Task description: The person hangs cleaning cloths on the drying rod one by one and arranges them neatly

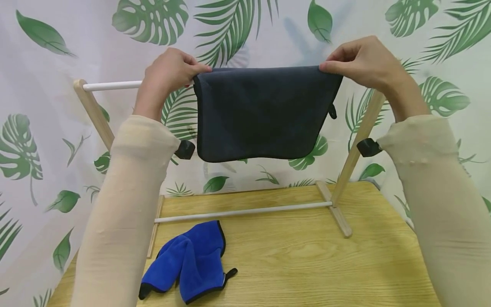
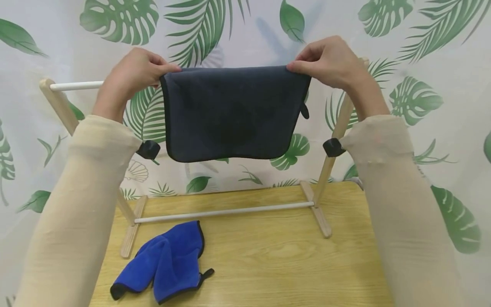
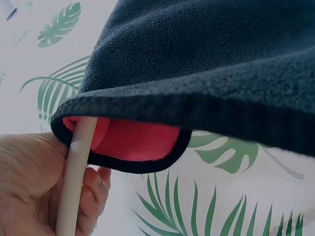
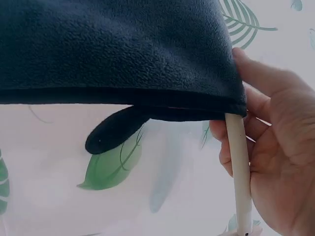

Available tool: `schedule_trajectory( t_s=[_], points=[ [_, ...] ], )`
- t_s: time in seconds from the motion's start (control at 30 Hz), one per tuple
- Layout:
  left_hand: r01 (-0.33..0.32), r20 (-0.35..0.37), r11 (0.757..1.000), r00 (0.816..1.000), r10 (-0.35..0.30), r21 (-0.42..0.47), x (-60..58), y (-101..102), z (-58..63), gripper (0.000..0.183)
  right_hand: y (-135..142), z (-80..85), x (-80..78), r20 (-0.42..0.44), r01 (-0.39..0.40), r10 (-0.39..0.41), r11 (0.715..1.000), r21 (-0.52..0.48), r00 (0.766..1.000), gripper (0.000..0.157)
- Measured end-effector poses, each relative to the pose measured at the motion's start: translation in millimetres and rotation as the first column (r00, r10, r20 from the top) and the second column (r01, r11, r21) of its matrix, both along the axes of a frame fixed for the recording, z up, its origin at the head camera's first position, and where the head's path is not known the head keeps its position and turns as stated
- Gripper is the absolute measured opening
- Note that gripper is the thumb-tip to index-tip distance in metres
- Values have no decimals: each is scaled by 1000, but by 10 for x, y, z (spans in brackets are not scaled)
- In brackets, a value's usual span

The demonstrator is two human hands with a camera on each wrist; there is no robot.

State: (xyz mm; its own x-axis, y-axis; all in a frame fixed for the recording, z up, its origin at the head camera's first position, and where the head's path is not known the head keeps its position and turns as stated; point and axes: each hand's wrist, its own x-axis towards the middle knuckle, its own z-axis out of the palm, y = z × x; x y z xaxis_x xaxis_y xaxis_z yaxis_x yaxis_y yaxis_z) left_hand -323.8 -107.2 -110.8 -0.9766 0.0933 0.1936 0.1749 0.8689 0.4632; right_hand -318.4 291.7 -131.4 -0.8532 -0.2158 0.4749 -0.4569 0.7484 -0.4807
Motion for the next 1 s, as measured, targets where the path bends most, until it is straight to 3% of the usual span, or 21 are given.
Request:
schedule_trajectory(
  t_s=[0.23,0.43,0.7,0.87,1.0],
  points=[
    [23,-43,999,999,-22,26,11,-34,-36,46,-28,42,-24,8,-8,7,999,47,1000,40],
    [152,-45,984,988,-148,89,47,-118,-62,56,-76,83,-25,33,63,-66,995,76,997,42],
    [278,-40,943,961,-275,185,52,-203,-76,39,-128,82,-44,20,146,-148,987,60,989,42],
    [259,-76,941,966,-248,217,31,-186,-88,34,-89,7,-41,-84,118,-116,993,18,990,42],
    [150,-83,979,987,-139,140,9,-131,-75,37,-28,-25,-19,-93,53,-56,998,-27,994,35]
  ],
)
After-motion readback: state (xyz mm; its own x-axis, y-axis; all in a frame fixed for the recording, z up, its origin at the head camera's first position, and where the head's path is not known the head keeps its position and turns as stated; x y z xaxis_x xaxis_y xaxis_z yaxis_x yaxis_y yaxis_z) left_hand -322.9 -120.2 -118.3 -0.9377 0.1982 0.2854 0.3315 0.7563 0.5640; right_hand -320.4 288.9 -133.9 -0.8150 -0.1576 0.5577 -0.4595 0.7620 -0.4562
